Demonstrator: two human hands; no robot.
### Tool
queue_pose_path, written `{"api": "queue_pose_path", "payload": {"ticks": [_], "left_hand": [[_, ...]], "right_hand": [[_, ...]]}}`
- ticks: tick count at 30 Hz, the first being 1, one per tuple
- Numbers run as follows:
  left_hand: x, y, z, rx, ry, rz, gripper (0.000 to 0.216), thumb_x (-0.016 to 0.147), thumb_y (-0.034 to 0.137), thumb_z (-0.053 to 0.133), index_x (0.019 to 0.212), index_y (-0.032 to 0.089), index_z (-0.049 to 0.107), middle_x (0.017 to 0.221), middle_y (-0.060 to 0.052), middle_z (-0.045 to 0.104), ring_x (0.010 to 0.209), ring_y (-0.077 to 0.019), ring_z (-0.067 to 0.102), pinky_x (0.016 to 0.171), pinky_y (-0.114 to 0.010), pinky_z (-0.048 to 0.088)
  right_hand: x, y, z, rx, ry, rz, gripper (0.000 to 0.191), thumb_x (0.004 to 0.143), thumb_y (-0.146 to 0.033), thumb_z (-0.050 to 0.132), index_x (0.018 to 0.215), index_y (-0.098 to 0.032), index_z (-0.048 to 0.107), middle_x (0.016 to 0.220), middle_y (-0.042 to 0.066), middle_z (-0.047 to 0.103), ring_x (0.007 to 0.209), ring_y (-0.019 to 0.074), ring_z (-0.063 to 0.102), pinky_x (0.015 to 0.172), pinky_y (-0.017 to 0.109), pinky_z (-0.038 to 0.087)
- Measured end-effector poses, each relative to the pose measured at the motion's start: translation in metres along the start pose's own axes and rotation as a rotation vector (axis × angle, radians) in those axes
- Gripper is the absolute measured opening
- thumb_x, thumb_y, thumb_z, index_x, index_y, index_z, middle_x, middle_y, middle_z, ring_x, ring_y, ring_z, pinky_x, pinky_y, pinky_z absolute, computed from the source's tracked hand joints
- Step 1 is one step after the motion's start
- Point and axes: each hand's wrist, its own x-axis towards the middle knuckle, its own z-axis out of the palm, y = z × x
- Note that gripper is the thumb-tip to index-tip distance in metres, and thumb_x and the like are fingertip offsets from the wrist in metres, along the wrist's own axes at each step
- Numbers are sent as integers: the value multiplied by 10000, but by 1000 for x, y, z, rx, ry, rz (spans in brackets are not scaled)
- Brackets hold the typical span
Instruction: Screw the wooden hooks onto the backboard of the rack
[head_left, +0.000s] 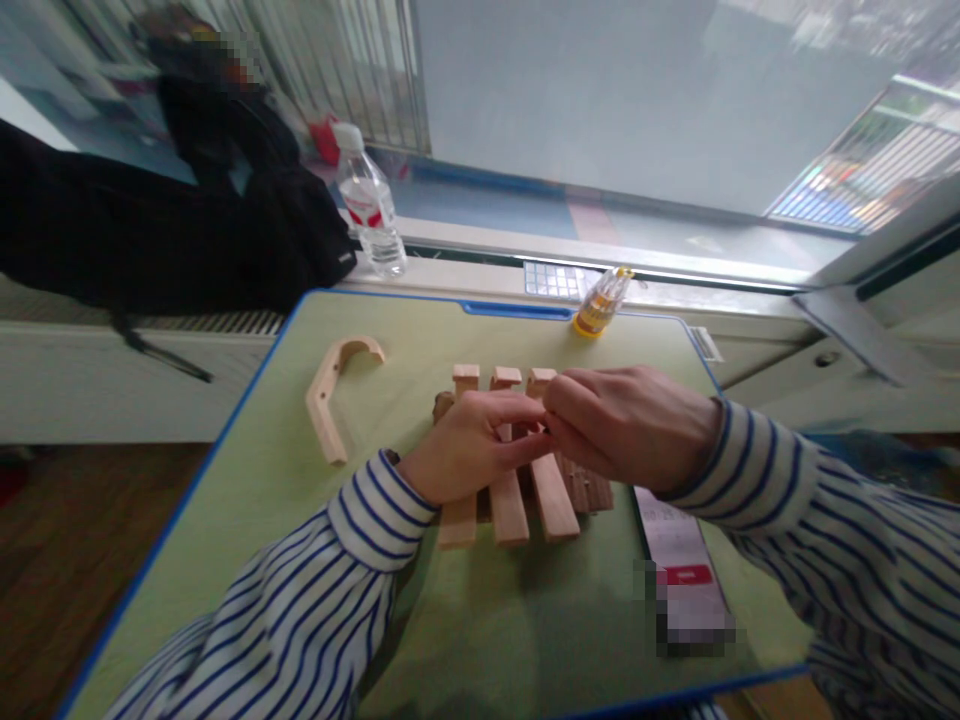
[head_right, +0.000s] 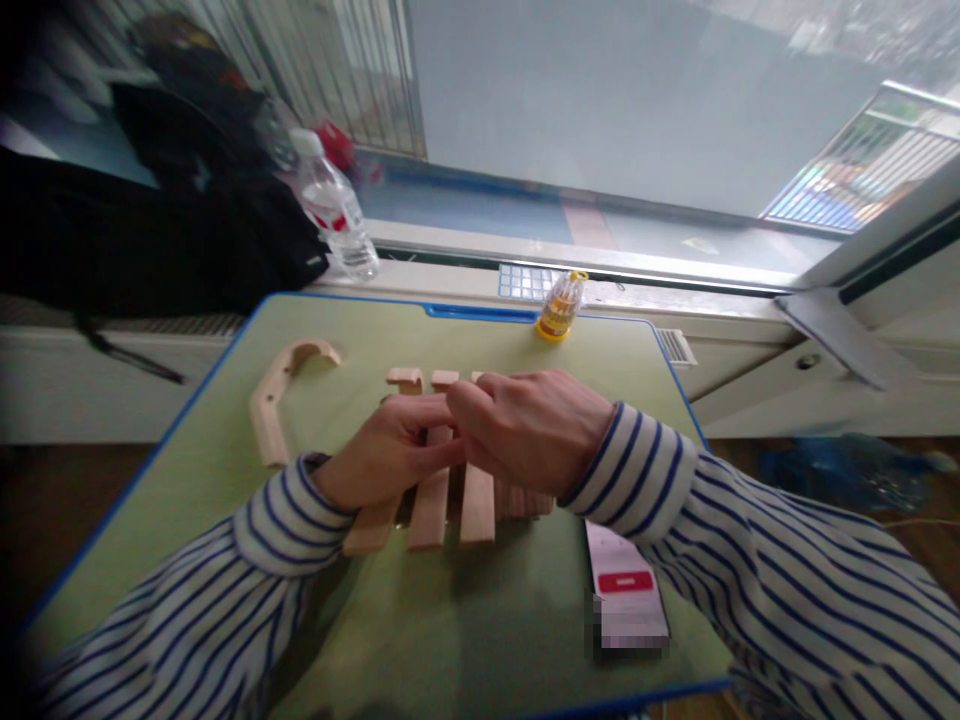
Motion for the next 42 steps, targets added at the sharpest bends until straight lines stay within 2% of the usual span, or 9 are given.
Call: {"api": "queue_pose_path", "payload": {"ticks": [7, 14, 18, 24, 31, 34, 38, 42], "left_hand": [[5, 2, -5, 54, -66, 43, 129, 789, 245, 593, 854, 147, 645, 801, -5, 628, 752, -118, 542, 700, -232, 428], [11, -1, -2, 22, -38, 9, 109, 759, 229, 604, 752, 120, 608, 639, 34, 532, 605, -77, 454, 555, -184, 384], [11, -4, 1, 4, 15, -5, 167, 751, 276, 616, 778, 111, 626, 643, 23, 540, 583, -73, 436, 507, -177, 357], [10, -1, 1, -23, -4, -23, 185, 771, 284, 586, 785, 105, 632, 683, 5, 585, 611, -82, 476, 533, -181, 382], [9, 4, -6, 115, -70, -17, 189, 761, 301, 595, 826, 130, 641, 727, -4, 618, 652, -106, 519, 618, -221, 415], [10, 8, -8, 110, -78, -16, 194, 782, 301, 577, 828, 130, 657, 706, -2, 620, 643, -103, 522, 596, -211, 407], [12, 12, -8, 122, -94, 45, 222, 817, 336, 554, 866, 165, 687, 703, 3, 621, 632, -93, 521, 570, -199, 392], [13, 12, -9, 150, -95, 61, 241, 814, 363, 565, 912, 189, 699, 740, -18, 618, 657, -102, 522, 605, -216, 405]], "right_hand": [[-1, -1, 0, -8, 16, 33, 197, 876, -265, 319, 852, -148, 475, 739, 16, 530, 566, 83, 387, 513, 250, 250], [-1, -5, -2, 9, -11, 98, 197, 878, -284, 318, 872, -158, 469, 749, 20, 548, 568, 86, 397, 512, 248, 247], [-2, -7, 0, 10, 12, 127, 206, 882, -293, 308, 862, -163, 466, 731, 12, 537, 547, 84, 372, 499, 249, 229], [-2, -11, 4, -8, 49, 170, 255, 895, -316, 281, 856, -154, 473, 699, 14, 531, 510, 79, 329, 487, 258, 209], [-3, -14, 8, -15, 70, 220, 263, 890, -331, 279, 864, -152, 470, 674, 19, 541, 481, 77, 321, 464, 258, 180], [-6, -12, 4, 3, 56, 222, 282, 899, -358, 272, 876, -153, 463, 673, 24, 552, 487, 85, 361, 466, 257, 188], [-12, -10, -11, 32, -2, 189, 319, 903, -421, 278, 961, -155, 444, 791, 49, 600, 529, 95, 425, 474, 253, 198], [-14, -11, -23, -62, -14, 186, 308, 902, -414, 285, 940, -160, 455, 768, 43, 584, 518, 93, 402, 476, 256, 181]]}}
